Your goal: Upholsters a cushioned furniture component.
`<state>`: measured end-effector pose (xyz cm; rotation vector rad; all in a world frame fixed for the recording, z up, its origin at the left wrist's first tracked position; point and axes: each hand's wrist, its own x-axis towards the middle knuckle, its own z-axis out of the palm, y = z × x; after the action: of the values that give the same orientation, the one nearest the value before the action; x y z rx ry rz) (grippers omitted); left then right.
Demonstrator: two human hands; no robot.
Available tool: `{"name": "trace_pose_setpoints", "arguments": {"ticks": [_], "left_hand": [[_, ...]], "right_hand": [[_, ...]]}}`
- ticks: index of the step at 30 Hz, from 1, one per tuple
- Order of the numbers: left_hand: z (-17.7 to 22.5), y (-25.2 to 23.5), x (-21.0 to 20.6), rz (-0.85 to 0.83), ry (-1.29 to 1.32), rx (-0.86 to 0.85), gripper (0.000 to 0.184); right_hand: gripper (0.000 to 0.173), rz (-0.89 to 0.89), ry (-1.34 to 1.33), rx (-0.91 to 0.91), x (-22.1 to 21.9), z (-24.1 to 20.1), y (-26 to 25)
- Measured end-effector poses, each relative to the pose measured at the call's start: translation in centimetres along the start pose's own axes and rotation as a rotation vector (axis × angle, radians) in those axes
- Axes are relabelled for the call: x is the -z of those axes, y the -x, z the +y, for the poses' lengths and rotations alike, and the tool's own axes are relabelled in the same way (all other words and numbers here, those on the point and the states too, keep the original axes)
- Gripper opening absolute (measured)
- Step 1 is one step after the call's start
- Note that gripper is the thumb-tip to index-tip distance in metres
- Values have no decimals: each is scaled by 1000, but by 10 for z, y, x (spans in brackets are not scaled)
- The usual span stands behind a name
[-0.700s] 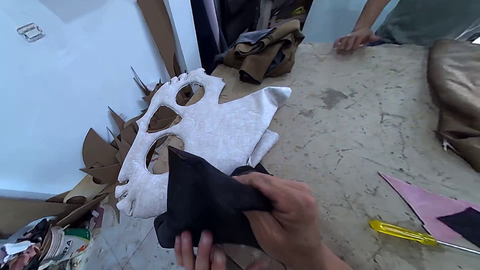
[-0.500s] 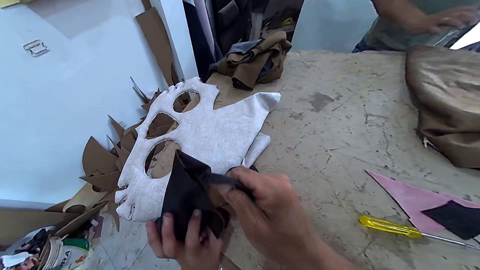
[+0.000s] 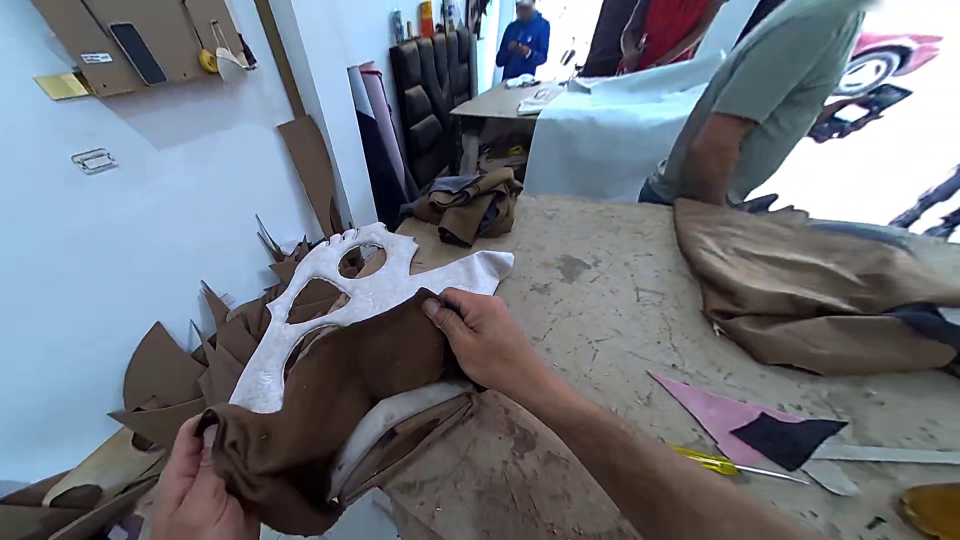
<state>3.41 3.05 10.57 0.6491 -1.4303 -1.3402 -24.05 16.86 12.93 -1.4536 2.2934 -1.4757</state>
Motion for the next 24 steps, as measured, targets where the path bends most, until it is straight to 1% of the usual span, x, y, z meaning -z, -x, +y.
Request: {"name": "trace_pose_setpoints", "arguments": {"ticks": [2,4,5,7,8,9,10,11,13,15,16,17,18,19,20,21,22,24], "left_hand": [[3,-4,6,-57,85,-8,36],[1,-10,23,-117,175,22,39],[-5,-14,35,-187,230,53,40],[-19,-26,59,-449,254,147,34],[-23,-33,65,-591,219,192,37],[-24,-40,66,-709,150,207,48],[-23,-47,63,-795,47,165,60],[-21,-52,56,-828,-97,81,72],[-10,-54,32,-862,-427,-106,101],[5,-40,1,-947,-716,-197,129],[8,-30,-13,-982,-855,-235,136],[7,-21,-24,-1014,-988,-275,140],[4,-12,-33,-1043,-1096,-293,139],[0,-6,-38,-1047,-1166,-291,133],[-5,-1,-39,-1007,-1189,-292,117],[-11,-1,-37,-948,-1177,-279,94],[-13,-5,-32,-903,-1136,-220,71],[-9,-23,-19,-867,-983,-73,27]], "right_hand": [[33,40,41,35,-1,-6,7],[31,59,7,97,0,-4,16],[30,47,-25,142,1,-1,21],[28,-20,-83,237,7,3,34],[28,-56,-102,265,9,5,39],[28,-81,-113,278,11,6,44],[28,-90,-124,276,12,7,48],[28,-89,-138,271,12,7,51],[27,-64,-153,261,8,4,52],[28,-45,-149,244,3,-1,50],[29,-31,-146,242,0,-2,48],[29,-11,-147,242,-3,-3,47],[28,9,-151,243,-6,-4,47],[27,22,-151,246,-8,-4,47],[25,28,-148,253,-9,-4,47],[24,32,-145,268,-10,-3,47],[23,36,-147,288,-9,-1,47],[22,12,-165,326,-6,4,45]]}}
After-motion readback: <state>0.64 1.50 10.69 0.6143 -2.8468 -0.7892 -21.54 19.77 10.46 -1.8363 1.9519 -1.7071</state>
